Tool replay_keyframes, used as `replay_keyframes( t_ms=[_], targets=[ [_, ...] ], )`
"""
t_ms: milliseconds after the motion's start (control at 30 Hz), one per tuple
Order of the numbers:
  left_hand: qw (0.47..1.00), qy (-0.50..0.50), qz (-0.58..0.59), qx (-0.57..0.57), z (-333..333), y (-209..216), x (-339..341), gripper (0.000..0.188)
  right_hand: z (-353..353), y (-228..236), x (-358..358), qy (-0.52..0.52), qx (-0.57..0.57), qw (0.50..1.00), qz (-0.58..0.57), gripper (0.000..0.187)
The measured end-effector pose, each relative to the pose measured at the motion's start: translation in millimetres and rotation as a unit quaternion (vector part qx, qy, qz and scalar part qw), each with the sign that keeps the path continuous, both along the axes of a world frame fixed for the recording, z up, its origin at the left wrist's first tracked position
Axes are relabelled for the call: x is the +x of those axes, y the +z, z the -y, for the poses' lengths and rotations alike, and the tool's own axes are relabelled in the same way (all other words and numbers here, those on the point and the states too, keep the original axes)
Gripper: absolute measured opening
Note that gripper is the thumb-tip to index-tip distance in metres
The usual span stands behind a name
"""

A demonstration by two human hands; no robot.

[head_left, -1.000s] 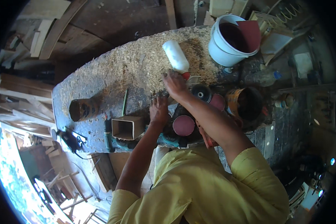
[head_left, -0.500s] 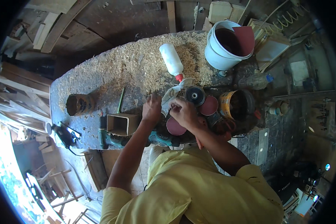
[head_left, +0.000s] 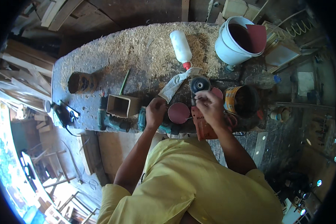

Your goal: The person lifts and positions a wooden tabletop, planes its surface using an electric planer, and fastens wooden frame pieces together by driving screws with an electric drill.

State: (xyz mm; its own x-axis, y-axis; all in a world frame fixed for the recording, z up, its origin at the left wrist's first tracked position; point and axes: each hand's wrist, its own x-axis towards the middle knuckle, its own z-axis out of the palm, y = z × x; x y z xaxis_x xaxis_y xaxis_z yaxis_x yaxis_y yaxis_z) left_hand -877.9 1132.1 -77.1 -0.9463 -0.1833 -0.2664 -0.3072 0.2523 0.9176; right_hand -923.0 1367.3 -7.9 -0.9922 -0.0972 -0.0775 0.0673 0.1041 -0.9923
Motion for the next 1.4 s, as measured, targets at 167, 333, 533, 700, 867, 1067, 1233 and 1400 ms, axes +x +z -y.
replay_keyframes(
  t_ms=[167,333,533,700,867,1067,1233,1400],
  targets=[
    [0.901,-0.275,-0.223,-0.251,-35.2,7.6,16.3,0.028,-30.1,-9.4,12.6,0.013,0.098,0.995,-0.004,0.021],
    [0.864,-0.361,-0.134,-0.326,-67.2,-18.4,26.8,0.028,-25.8,-9.6,20.4,0.025,0.121,0.992,-0.002,0.019],
    [0.852,-0.343,-0.159,-0.362,-80.2,-22.6,35.5,0.029,-19.4,-7.2,27.3,0.082,0.114,0.99,0.009,0.018],
    [0.952,-0.186,-0.176,-0.168,-47.4,-3.3,60.4,0.037,7.4,-0.9,28.3,0.135,0.053,0.989,0.036,0.02],
    [0.929,-0.003,0.027,0.37,4.0,11.4,99.3,0.026,80.6,39.9,48.4,0.264,0.056,0.962,0.032,0.018],
    [0.675,0.219,0.015,0.704,45.4,29.0,135.6,0.025,167.0,28.3,97.0,0.385,0.128,0.897,-0.172,0.03],
    [0.73,0.336,0.089,0.588,124.0,1.0,176.5,0.026,182.9,-2.2,112.4,0.302,0.272,0.899,-0.163,0.048],
    [0.861,0.394,0.187,0.262,227.4,-26.1,179.1,0.051,184.7,-52.2,126.0,0.253,0.539,0.779,-0.195,0.073]
  ],
)
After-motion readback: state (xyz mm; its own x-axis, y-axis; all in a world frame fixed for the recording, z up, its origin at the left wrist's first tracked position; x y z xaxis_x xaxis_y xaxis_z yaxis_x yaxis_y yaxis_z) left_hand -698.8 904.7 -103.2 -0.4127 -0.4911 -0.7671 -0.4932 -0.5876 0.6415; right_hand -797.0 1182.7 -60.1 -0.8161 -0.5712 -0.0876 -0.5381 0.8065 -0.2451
